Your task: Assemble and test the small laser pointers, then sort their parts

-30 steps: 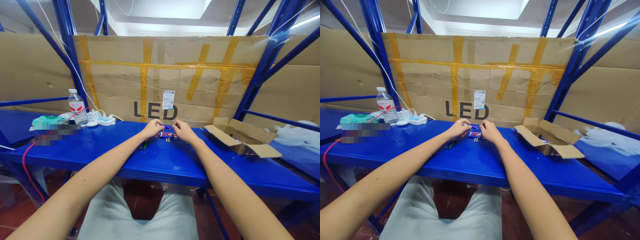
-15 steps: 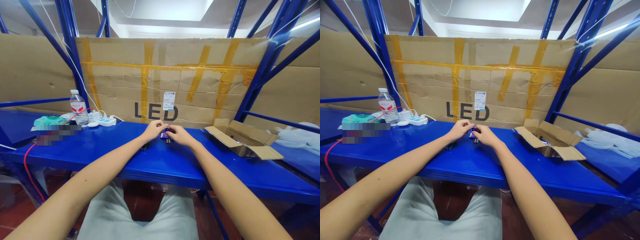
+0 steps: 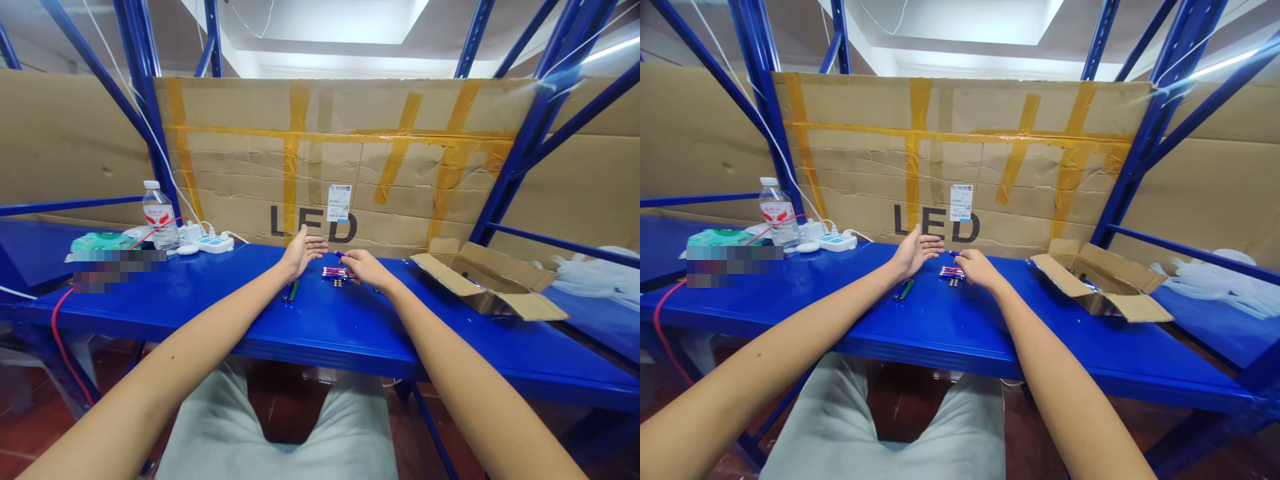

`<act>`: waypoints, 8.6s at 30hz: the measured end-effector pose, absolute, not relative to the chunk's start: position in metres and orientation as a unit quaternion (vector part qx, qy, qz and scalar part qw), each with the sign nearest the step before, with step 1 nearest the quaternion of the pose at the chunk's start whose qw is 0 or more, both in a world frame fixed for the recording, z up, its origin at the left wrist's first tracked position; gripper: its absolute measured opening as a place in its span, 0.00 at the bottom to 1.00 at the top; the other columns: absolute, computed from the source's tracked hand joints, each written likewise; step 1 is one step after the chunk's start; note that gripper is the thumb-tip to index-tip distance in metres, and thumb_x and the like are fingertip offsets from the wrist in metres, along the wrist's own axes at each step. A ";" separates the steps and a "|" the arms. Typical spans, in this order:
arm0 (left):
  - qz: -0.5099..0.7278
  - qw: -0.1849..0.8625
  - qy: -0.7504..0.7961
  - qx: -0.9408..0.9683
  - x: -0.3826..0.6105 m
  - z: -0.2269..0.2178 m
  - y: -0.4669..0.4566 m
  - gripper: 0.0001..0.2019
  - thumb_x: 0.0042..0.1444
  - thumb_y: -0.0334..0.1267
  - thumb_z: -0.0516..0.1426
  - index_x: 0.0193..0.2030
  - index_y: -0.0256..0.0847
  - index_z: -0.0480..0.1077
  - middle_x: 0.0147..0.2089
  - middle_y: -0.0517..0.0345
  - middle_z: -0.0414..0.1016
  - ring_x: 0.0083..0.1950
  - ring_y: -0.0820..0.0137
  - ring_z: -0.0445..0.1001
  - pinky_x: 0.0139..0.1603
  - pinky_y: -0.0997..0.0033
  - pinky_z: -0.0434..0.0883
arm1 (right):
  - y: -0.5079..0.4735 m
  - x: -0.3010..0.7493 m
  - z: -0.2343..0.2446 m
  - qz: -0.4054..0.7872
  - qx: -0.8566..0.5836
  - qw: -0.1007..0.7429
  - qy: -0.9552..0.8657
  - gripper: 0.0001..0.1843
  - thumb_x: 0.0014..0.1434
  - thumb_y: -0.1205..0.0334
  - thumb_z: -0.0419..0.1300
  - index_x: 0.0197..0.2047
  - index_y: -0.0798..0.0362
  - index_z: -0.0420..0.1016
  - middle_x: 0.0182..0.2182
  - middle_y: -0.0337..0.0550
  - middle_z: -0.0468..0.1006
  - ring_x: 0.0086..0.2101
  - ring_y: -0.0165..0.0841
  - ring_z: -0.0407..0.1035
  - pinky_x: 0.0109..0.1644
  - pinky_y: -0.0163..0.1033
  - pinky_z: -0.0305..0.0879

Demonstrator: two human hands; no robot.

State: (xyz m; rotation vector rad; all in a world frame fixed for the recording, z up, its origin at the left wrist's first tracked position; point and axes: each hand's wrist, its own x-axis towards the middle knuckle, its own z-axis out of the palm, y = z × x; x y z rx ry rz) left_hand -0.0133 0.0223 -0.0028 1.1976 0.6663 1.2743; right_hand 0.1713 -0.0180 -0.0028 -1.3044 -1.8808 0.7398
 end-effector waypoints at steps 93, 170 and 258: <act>0.502 0.673 0.236 0.489 -0.023 0.004 0.015 0.39 0.63 0.63 0.37 0.57 0.26 0.67 0.55 0.30 0.74 0.53 0.54 0.76 0.57 0.55 0.69 | -0.014 0.178 -0.003 0.155 -0.470 0.368 -0.787 0.13 0.56 0.56 0.54 0.30 0.56 0.75 0.26 0.41 0.75 0.29 0.33 0.64 0.35 0.37 0.57; 0.531 0.659 0.245 0.472 -0.023 0.000 0.024 0.35 0.64 0.60 0.40 0.42 0.27 0.73 0.41 0.34 0.78 0.45 0.58 0.78 0.51 0.59 0.72 | -0.018 0.183 -0.002 0.070 -0.450 0.350 -0.819 0.13 0.59 0.60 0.56 0.38 0.56 0.81 0.33 0.45 0.82 0.33 0.35 0.72 0.38 0.37 0.62; 0.199 0.135 0.527 0.815 0.001 -0.010 0.065 0.09 0.50 0.33 0.58 0.36 0.35 0.78 0.41 0.49 0.80 0.43 0.66 0.75 0.42 0.73 0.68 | 0.027 0.201 -0.023 0.023 -0.576 0.262 -0.774 0.12 0.55 0.71 0.56 0.37 0.53 0.80 0.39 0.47 0.83 0.42 0.38 0.74 0.45 0.37 0.63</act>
